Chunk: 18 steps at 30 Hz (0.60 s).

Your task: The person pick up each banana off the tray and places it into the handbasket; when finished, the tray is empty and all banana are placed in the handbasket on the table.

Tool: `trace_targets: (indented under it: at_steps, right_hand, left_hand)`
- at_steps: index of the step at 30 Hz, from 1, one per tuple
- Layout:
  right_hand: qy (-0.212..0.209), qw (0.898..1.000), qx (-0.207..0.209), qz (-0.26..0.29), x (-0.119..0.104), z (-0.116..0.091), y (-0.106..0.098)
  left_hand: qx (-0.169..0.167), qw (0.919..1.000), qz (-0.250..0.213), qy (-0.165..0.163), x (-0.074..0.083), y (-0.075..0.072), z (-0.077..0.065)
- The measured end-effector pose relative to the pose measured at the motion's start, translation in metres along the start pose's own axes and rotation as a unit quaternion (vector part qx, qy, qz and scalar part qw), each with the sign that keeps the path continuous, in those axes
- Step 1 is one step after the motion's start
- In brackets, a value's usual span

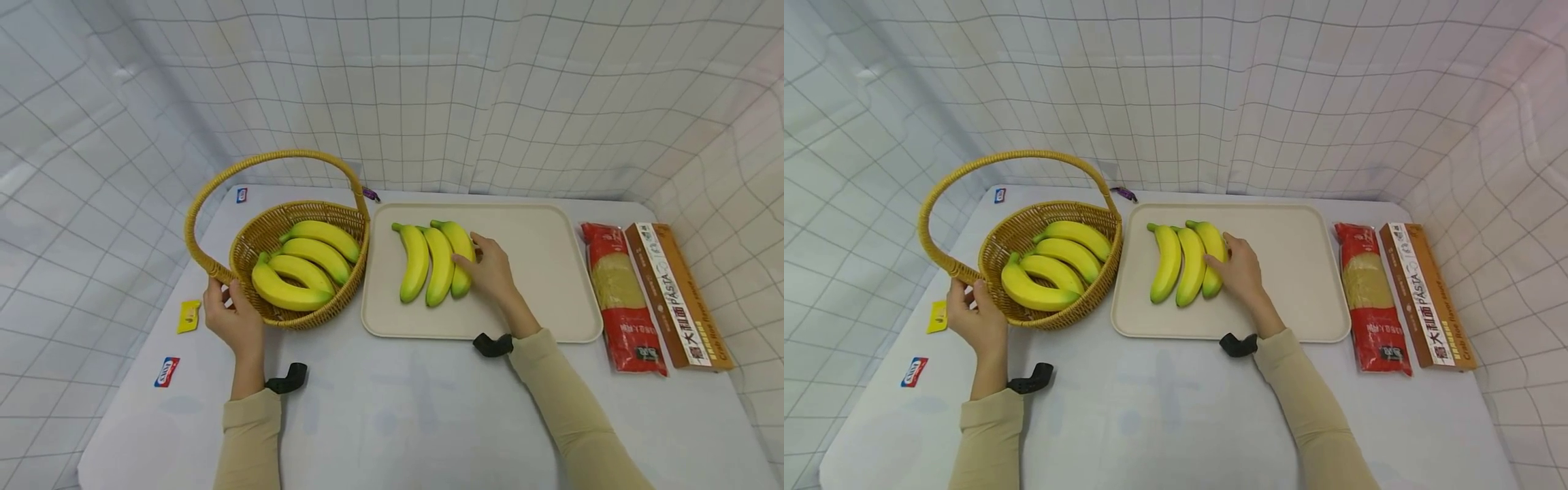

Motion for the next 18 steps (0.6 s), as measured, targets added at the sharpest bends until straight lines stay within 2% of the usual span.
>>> trace_targets:
  at_steps: [5, 12, 18]
  right_hand:
    - [-0.012, 1.000, 0.004, -0.011, -0.0001, 0.0004, 0.0048]
    - [-0.019, 1.000, 0.006, -0.020, 0.0007, 0.0004, 0.0063]
    - [-0.006, 1.000, 0.008, -0.012, 0.0017, -0.0002, 0.0059]
  left_hand:
    - [-0.009, 0.9999, -0.001, 0.005, -0.0067, -0.0019, 0.0011]
    - [-0.007, 0.9999, -0.002, 0.009, -0.0032, -0.0016, 0.0008]
    - [-0.010, 0.9999, -0.004, 0.011, -0.0022, -0.0019, 0.0006]
Point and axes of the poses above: each hand's wrist, its own z-axis towards the middle knuckle, its own y-axis out of the palm, x = y × z, the point moved 4 cm from there along z, towards the middle knuckle, and after that the axes turned 13 degrees about -z, right-handed, at the moved point
